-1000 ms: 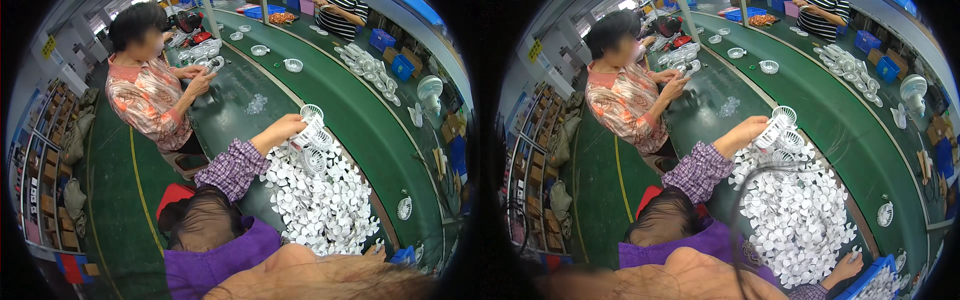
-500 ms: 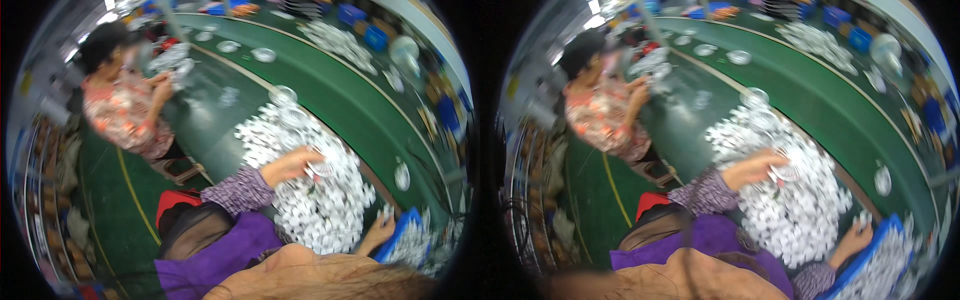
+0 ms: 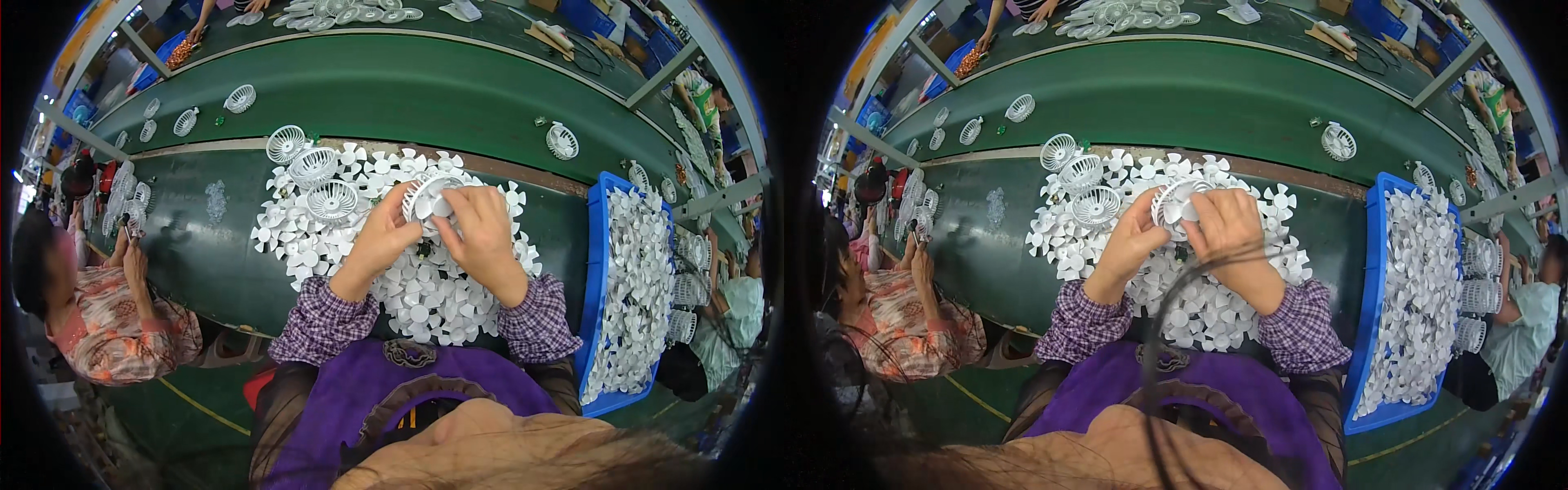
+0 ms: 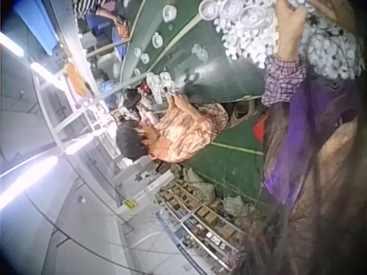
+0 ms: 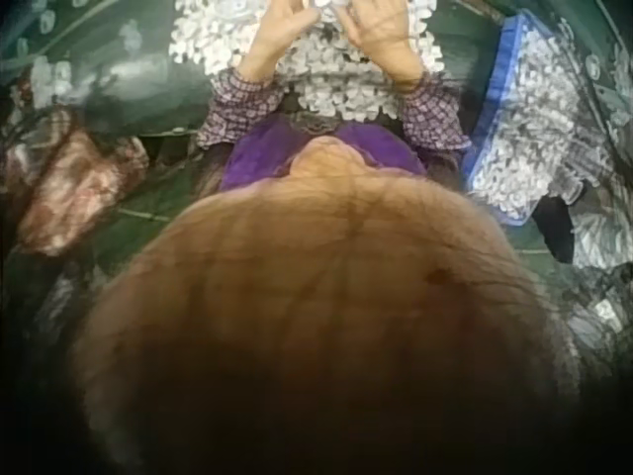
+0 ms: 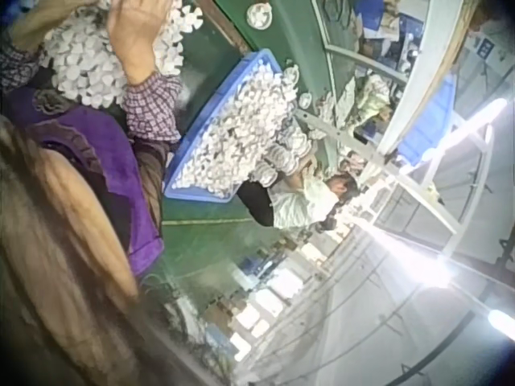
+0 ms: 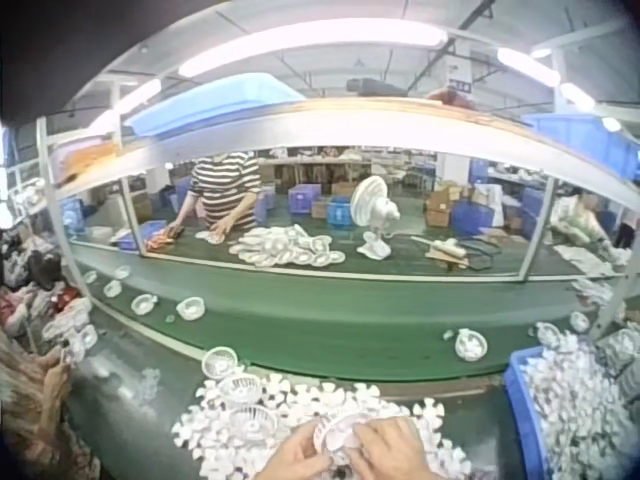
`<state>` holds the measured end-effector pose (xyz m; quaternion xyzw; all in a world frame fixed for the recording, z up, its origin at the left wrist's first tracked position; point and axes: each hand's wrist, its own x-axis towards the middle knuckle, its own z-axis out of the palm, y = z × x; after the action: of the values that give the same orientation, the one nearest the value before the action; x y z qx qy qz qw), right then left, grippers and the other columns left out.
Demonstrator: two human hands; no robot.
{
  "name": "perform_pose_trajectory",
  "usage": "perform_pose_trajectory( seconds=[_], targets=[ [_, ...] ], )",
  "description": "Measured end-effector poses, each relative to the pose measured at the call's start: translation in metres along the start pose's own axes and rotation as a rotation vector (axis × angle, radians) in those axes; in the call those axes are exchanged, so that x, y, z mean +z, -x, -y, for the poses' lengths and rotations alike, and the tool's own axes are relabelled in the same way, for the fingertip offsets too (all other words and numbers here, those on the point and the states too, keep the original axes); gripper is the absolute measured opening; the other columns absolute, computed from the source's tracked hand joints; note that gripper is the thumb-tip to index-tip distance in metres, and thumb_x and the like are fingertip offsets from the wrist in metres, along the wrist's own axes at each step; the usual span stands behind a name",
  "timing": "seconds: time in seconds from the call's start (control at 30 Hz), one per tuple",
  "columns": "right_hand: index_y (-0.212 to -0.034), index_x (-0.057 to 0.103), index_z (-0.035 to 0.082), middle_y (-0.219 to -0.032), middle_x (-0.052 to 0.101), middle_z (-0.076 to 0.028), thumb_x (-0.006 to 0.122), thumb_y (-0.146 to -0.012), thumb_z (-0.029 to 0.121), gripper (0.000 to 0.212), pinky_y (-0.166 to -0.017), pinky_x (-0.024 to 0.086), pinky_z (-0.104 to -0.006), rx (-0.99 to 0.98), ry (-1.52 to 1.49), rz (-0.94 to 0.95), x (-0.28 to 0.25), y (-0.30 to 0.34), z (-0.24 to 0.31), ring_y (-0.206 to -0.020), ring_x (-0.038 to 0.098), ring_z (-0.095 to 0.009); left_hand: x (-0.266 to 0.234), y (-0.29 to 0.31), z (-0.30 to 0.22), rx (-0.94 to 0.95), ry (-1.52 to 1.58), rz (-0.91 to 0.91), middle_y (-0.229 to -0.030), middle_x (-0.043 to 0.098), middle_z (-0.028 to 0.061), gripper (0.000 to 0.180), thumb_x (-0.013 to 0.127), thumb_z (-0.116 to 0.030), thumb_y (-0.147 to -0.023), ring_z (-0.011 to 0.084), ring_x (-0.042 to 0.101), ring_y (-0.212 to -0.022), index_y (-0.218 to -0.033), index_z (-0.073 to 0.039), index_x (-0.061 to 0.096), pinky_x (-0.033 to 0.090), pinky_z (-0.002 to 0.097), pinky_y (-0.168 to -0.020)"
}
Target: Assembling white plastic fan blades into their circular housings on an electronics assembly line.
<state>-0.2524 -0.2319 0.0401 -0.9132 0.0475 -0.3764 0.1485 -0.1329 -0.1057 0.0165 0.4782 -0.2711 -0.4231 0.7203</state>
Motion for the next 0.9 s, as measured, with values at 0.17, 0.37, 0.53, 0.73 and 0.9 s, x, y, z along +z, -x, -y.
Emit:
perform_pose_trajectory(
  seconds=[0.17, 0.37, 0.53, 0.73, 0.9],
  targets=[
    [-0.104, 0.057, -0.001, -0.093, 0.055, -0.015, 0.072, -0.065, 0.005, 0.041, -0.074, 0.043, -0.041, 0.007, -0.002, 0.043, 0.002, -0.003, 0.007, -0.085, 0.052, -0.033, 0.001, -0.004, 0.015, 0.075, -0.096, -0.028, -0.106, 0.06, 0.0046, 0.041, 0.067, -0.008, -0.084, 0.0091, 0.056, -0.091, -0.121, 0.001, 0.05, 0.048, 0.0234, -0.076],
    [-0.107, 0.058, 0.001, -0.097, 0.054, -0.014, 0.071, -0.073, 0.006, 0.036, -0.079, 0.045, -0.0373, 0.111, -0.259, -0.002, 0.0, 0.011, 0.004, -0.092, 0.054, -0.031, -0.001, 0.003, 0.014, 0.144, -0.29, -0.181, -0.102, 0.062, 0.0063, 0.036, 0.066, -0.006, -0.085, 0.0103, 0.058, -0.089, -0.117, 0.002, 0.052, 0.049, 0.0238, -0.076],
    [-0.128, 0.045, 0.001, -0.11, 0.057, -0.019, 0.068, -0.082, 0.017, 0.053, -0.087, 0.045, -0.0374, 0.207, -0.484, 0.228, -0.004, 0.015, -0.008, -0.098, 0.058, -0.032, -0.015, 0.013, 0.016, 0.123, -0.327, 0.011, -0.101, 0.062, 0.006, 0.039, 0.065, -0.008, -0.086, 0.0113, 0.059, -0.09, -0.121, 0.001, 0.051, 0.049, 0.0246, -0.077],
    [-0.119, 0.052, 0.0, -0.111, 0.06, -0.018, 0.072, -0.078, 0.019, 0.049, -0.089, 0.045, -0.0367, 0.385, -0.44, 0.304, -0.006, 0.013, -0.001, -0.104, 0.058, -0.031, -0.014, 0.016, 0.005, 0.218, -0.535, -0.031, -0.099, 0.065, 0.0092, 0.037, 0.068, -0.013, -0.083, 0.0126, 0.06, -0.089, -0.116, 0.0, 0.055, 0.049, 0.028, -0.078],
    [-0.113, 0.054, 0.003, -0.1, 0.063, -0.006, 0.071, -0.078, 0.01, 0.039, -0.08, 0.046, -0.0263, 0.556, -0.709, 0.432, -0.008, 0.002, -0.01, -0.093, 0.058, -0.013, -0.012, 0.015, -0.01, 0.03, -0.617, 0.036, -0.101, 0.065, 0.0104, 0.042, 0.069, -0.017, -0.083, 0.0176, 0.064, -0.086, -0.118, -0.003, 0.052, 0.05, 0.0281, -0.071]
  ],
)
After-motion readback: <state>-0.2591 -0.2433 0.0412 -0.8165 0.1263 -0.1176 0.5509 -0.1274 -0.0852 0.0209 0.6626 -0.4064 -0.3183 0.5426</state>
